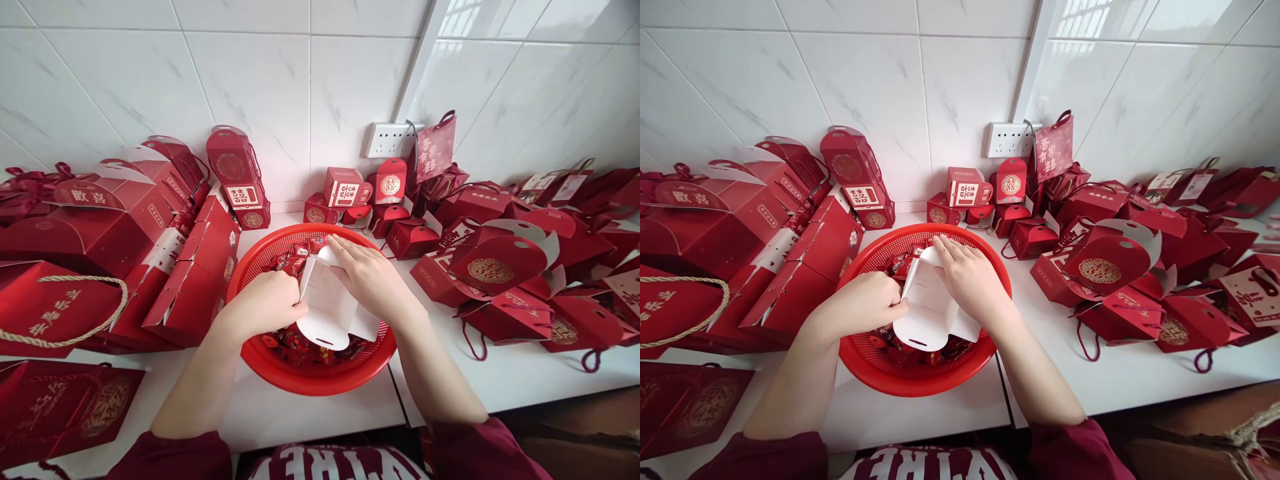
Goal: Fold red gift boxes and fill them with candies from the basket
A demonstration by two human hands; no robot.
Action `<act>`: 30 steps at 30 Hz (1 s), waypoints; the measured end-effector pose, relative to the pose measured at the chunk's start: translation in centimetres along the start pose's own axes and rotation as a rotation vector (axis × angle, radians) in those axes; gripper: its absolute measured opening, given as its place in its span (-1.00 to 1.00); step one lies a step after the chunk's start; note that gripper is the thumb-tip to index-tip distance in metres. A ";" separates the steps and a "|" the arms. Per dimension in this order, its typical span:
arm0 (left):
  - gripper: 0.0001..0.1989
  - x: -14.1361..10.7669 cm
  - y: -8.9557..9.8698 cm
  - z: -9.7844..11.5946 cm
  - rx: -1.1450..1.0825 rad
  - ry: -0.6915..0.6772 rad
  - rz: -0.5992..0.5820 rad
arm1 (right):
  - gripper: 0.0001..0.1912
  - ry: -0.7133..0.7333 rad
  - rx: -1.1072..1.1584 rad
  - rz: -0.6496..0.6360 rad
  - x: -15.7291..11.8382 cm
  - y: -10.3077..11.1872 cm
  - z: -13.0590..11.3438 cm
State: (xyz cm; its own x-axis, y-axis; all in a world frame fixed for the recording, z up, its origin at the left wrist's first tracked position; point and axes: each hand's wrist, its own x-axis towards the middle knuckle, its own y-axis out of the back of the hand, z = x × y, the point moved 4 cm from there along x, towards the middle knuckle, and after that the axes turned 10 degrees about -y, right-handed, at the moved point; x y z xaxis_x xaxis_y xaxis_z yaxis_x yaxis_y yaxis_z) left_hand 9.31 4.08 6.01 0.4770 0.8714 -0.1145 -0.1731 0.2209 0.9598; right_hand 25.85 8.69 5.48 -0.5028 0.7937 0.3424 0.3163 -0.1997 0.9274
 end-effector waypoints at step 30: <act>-0.83 -0.8 2.3 3.4 -0.065 -0.590 0.440 | -0.57 -0.190 0.161 0.150 -0.8 2.6 2.5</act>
State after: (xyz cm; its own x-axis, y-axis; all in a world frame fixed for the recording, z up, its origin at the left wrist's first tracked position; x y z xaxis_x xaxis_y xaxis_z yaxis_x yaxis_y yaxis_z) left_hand 11.46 2.42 9.17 0.7327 0.5090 0.4518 -0.4973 -0.0527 0.8660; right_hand 29.06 8.94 7.27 -0.2858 0.8585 0.4257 0.5073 -0.2414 0.8273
